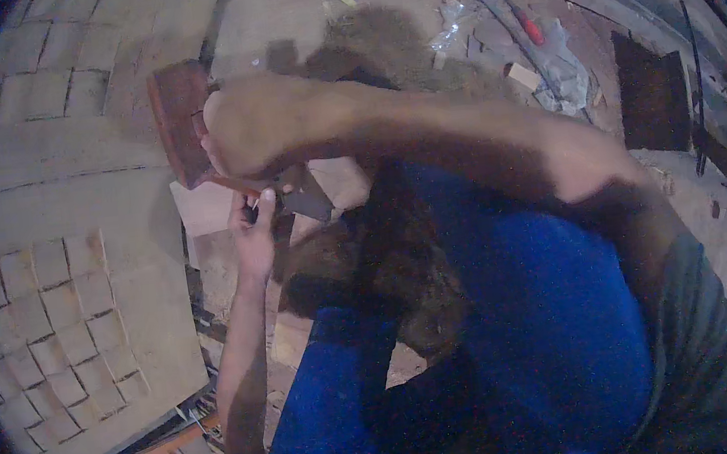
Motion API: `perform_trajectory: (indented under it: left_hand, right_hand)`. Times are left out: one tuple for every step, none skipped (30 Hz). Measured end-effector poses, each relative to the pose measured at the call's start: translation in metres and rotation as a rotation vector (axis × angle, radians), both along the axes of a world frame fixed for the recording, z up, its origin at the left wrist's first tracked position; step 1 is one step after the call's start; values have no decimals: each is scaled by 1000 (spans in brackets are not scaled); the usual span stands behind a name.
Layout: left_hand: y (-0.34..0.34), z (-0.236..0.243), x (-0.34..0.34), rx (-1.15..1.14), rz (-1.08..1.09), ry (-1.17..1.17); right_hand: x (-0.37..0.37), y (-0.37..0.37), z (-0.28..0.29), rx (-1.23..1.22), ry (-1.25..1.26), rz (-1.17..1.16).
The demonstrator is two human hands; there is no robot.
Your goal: The person uses a chisel and a wooden mallet to carve out pieces of a wooden block. They hold the chisel against the wood and strike it with the mallet while sitting near wood shavings.
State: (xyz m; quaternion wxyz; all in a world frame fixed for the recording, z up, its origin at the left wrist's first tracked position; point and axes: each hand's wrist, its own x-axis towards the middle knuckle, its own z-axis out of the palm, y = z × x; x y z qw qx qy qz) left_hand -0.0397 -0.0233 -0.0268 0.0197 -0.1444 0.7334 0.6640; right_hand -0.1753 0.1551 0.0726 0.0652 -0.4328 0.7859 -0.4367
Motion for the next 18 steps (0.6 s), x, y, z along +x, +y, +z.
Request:
perform_trajectory:
  left_hand:
    - [-2,-3,1,-16,-16,28]
    - [-3,-4,1,-31,-31,57]
    - [-1,-3,0,-11,-22,54]
    - [0,-1,0,9,-12,51]
    - [1,0,-1,28,-1,48]
    - [1,-3,0,-7,-1,50]
    - [-1,-5,1,-43,-1,52]
    - [-3,-4,2,-86,0,58]
    - [-9,-5,5,-129,6,31]
    - [-14,-9,5,-165,-1,11]
    - [-17,-12,6,-201,-7,-8]
    - [-15,-13,4,-221,-12,9]
    - [-13,-15,4,-242,-9,28]
    - [-12,-16,4,-262,-7,47]
    - [-11,-10,6,-275,7,-8]
    - [-8,0,8,-287,20,-63]
    - [-7,5,9,-297,33,-118]
    - [-10,3,11,-341,38,-113]
  right_hand:
    - [-2,0,-1,-45,-4,-32]
    - [-4,1,-2,-91,-9,-62]
    - [-4,1,3,-139,-17,-87]
    - [-4,3,9,-201,48,-97]
    - [-5,6,15,-263,114,-106]
    - [-3,9,23,-322,175,-116]
    - [2,6,28,-361,127,-169]
    - [10,-1,37,-407,82,-221]
    - [15,-8,39,-427,2,-235]
    - [19,-12,43,-442,-69,-260]
    - [19,-12,33,-367,5,-186]
    - [17,-13,14,-290,75,-115]
    - [14,-14,7,-213,144,-36]
    - [12,-14,1,-162,147,30]
    - [11,-14,4,-113,150,102]
    - [10,-14,6,-62,153,173]
    - [11,-15,9,-103,133,88]
    - [19,-16,20,-147,101,7]
